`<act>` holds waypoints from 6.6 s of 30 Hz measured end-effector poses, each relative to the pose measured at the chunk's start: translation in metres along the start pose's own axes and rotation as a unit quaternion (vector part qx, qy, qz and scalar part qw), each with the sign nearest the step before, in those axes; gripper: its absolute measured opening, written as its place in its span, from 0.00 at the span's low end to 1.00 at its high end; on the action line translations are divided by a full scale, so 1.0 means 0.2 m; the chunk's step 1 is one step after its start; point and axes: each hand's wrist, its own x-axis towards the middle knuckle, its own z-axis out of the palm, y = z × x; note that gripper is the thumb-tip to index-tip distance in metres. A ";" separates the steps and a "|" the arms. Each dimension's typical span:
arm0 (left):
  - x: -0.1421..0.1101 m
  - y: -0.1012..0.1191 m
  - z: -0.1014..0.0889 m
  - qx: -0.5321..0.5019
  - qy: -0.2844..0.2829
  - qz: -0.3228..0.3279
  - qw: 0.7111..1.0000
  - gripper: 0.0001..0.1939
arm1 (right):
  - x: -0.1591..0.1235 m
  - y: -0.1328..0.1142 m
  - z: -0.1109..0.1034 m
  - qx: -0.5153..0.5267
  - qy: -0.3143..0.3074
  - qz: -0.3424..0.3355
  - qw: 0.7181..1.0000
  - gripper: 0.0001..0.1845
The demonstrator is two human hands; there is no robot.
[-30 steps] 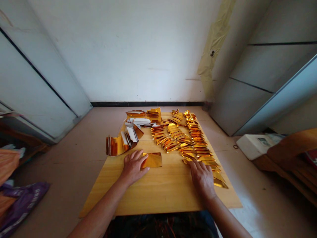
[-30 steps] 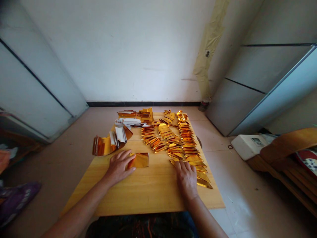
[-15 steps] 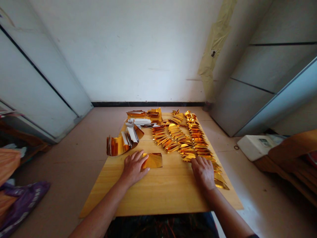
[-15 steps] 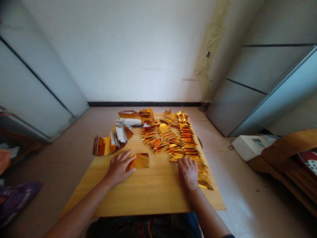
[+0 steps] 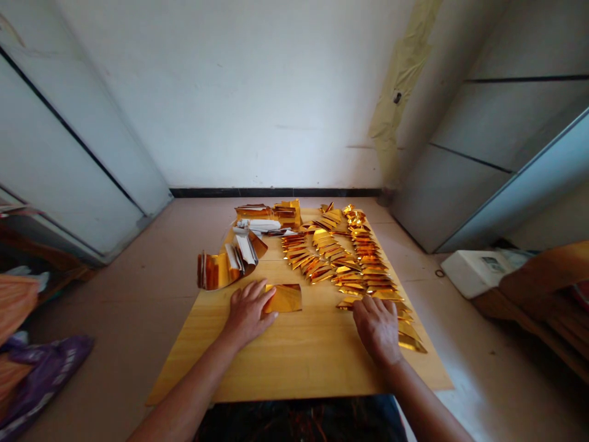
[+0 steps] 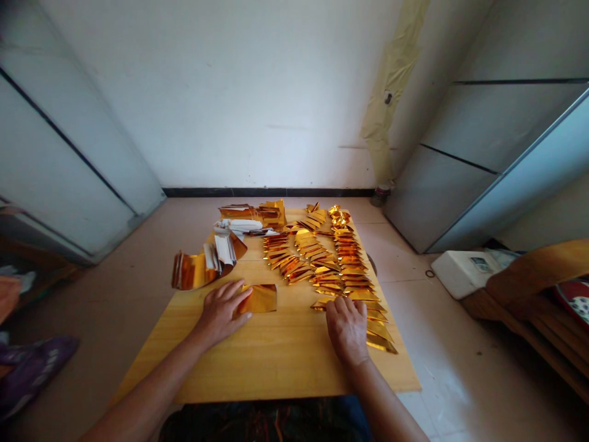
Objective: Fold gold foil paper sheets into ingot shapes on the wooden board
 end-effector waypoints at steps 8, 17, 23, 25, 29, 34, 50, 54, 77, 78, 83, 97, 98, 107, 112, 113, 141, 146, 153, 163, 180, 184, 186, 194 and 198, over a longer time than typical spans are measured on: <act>0.00 0.00 0.00 -0.003 0.001 0.000 1.000 0.25 | 0.03 0.03 0.05 -0.004 0.002 0.013 1.000 0.10; 0.00 -0.01 0.01 -0.009 0.007 0.006 1.000 0.25 | 0.06 0.01 0.02 0.005 0.014 0.000 1.000 0.11; 0.00 -0.01 0.01 -0.016 0.011 0.002 1.000 0.25 | 0.05 0.01 0.03 -0.002 0.023 0.005 1.000 0.11; 0.00 -0.01 0.01 -0.012 0.007 0.001 1.000 0.25 | 0.06 0.01 0.03 -0.005 0.024 0.007 1.000 0.10; -0.01 0.00 0.00 -0.006 -0.001 0.001 1.000 0.25 | 0.08 0.01 0.03 -0.008 0.028 0.007 1.000 0.11; -0.01 0.00 0.00 -0.003 0.002 0.004 1.000 0.25 | 0.10 0.01 0.03 -0.007 0.029 0.012 0.999 0.11; -0.01 0.00 0.02 -0.016 0.010 -0.001 1.000 0.25 | 0.07 0.00 0.05 0.008 0.024 0.014 1.000 0.10; -0.01 -0.01 0.02 -0.012 0.007 0.001 1.000 0.25 | 0.04 -0.11 0.01 0.080 0.022 -0.046 0.995 0.13; 0.03 -0.01 -0.04 -0.012 -0.009 0.004 1.000 0.30 | 0.24 -0.51 0.17 0.141 -0.057 -0.252 0.956 0.06; 0.03 0.00 -0.05 -0.009 0.001 0.011 1.000 0.29 | 0.24 -0.51 0.17 0.138 -0.054 -0.259 0.954 0.06; 0.03 0.01 -0.05 -0.039 0.043 0.070 0.996 0.18 | 0.28 -0.50 0.19 0.154 -0.035 -0.267 0.951 0.08; 0.07 0.00 -0.01 -0.157 0.103 0.091 0.978 0.07 | 0.31 -0.48 0.26 0.251 -0.080 -0.151 0.953 0.11; 0.08 0.00 -0.01 -0.164 0.095 0.075 0.979 0.06 | 0.31 -0.48 0.26 0.265 -0.084 -0.134 0.951 0.09; 0.14 0.04 0.05 -0.175 0.089 -0.005 0.980 0.06 | 0.32 -0.52 0.23 0.299 -0.126 0.026 0.946 0.06; 0.13 0.04 0.06 -0.149 0.078 -0.027 0.985 0.05 | 0.35 -0.55 0.23 0.220 -0.146 0.046 0.963 0.07; 0.13 0.04 0.06 -0.144 0.074 -0.029 0.986 0.05 | 0.36 -0.56 0.24 0.205 -0.148 0.046 0.967 0.08; 0.10 0.08 0.09 -0.036 0.104 -0.069 0.991 0.10 | 0.38 -0.59 0.25 0.110 -0.163 0.026 0.980 0.09; 0.08 0.08 0.07 -0.001 0.100 -0.068 0.993 0.05 | 0.37 -0.61 0.26 0.100 -0.146 0.030 0.984 0.08; 0.09 0.08 0.06 0.026 0.082 -0.065 0.994 0.06 | 0.37 -0.61 0.22 0.084 -0.161 0.009 0.983 0.08; 0.09 0.07 0.06 -0.026 0.098 -0.066 0.993 0.08 | 0.36 -0.62 0.23 0.086 -0.155 0.003 0.984 0.08; 0.11 0.10 0.03 0.033 0.092 -0.002 0.995 0.06 | 0.38 -0.61 0.20 0.126 -0.156 -0.129 0.971 0.08; 0.14 0.08 0.04 0.005 0.080 0.072 0.994 0.09 | 0.39 -0.58 0.21 0.136 -0.160 -0.147 0.967 0.09; 0.16 0.06 0.05 -0.016 0.078 0.087 0.993 0.09 | 0.39 -0.56 0.21 0.141 -0.164 -0.153 0.964 0.09; 0.16 0.00 0.04 -0.130 0.078 0.072 0.986 0.04 | 0.39 -0.58 0.21 0.233 -0.125 -0.027 0.964 0.09; 0.15 0.01 0.03 -0.134 0.069 0.047 0.988 0.02 | 0.40 -0.66 0.17 0.235 -0.105 0.038 0.966 0.07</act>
